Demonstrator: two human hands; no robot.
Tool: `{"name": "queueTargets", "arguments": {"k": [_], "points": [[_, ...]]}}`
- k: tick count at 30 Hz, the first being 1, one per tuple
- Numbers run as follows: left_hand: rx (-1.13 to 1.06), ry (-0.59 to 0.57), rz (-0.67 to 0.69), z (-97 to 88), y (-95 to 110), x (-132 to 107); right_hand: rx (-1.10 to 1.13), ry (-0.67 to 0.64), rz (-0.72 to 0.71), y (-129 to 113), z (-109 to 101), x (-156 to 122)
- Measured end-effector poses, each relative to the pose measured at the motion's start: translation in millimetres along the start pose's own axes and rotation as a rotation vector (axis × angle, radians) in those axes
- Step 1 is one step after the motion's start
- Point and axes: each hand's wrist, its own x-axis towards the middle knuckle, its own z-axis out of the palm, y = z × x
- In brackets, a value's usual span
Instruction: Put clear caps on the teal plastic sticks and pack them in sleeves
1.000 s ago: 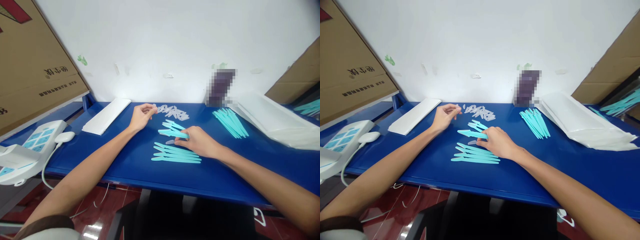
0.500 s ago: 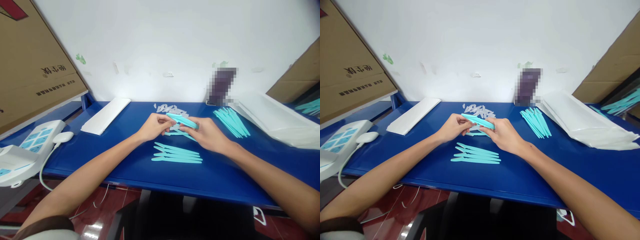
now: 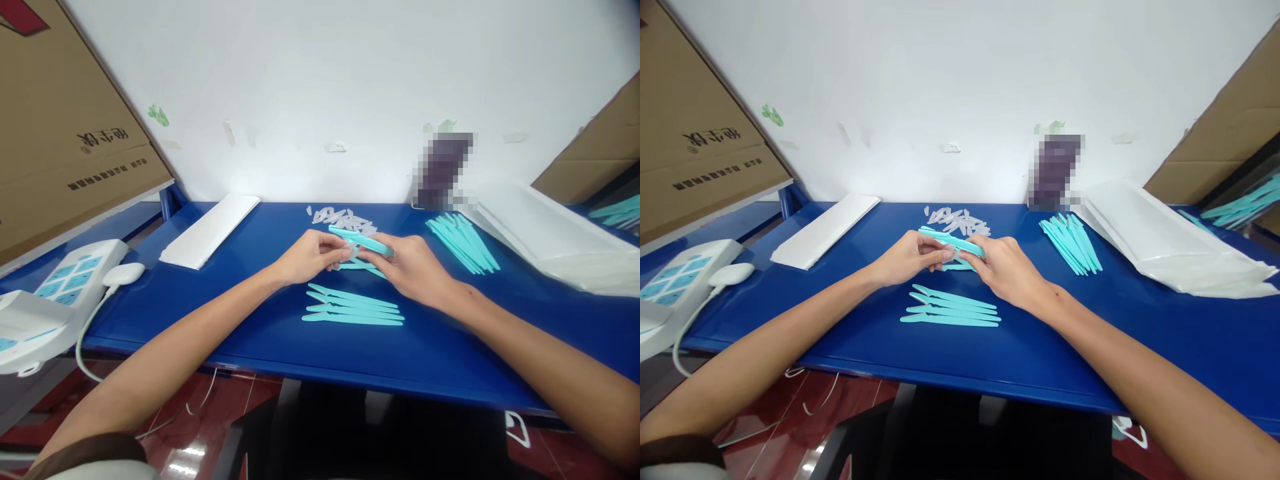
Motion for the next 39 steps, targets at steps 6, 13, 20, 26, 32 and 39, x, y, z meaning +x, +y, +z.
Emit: {"name": "queueTargets", "arguments": {"k": [6, 13, 20, 26, 32, 39], "points": [[-0.104, 0.061, -0.015, -8.2, -4, 5, 0.091, 0.067, 0.077, -2, -12, 2], [-0.095, 0.223, 0.043, -27.2, -16, 13, -0.042, -0.039, 0.088, 16, -19, 3], [-0.053, 0.182, 0.062, -28.6, -17, 11, -0.161, -0.043, 0.051, 22, -15, 2], [-0.032, 0.148, 0.052, -30.5, -19, 10, -0.147, -0.071, 0.037, 26, -20, 2], [-0.047, 0.153, 0.035, -28.9, -17, 10, -0.169, -0.089, 0.012, 28, -21, 1], [-0.03, 0.144, 0.038, -26.5, -13, 8, -0.27, -0.105, 0.018, 25, -18, 1]]}}
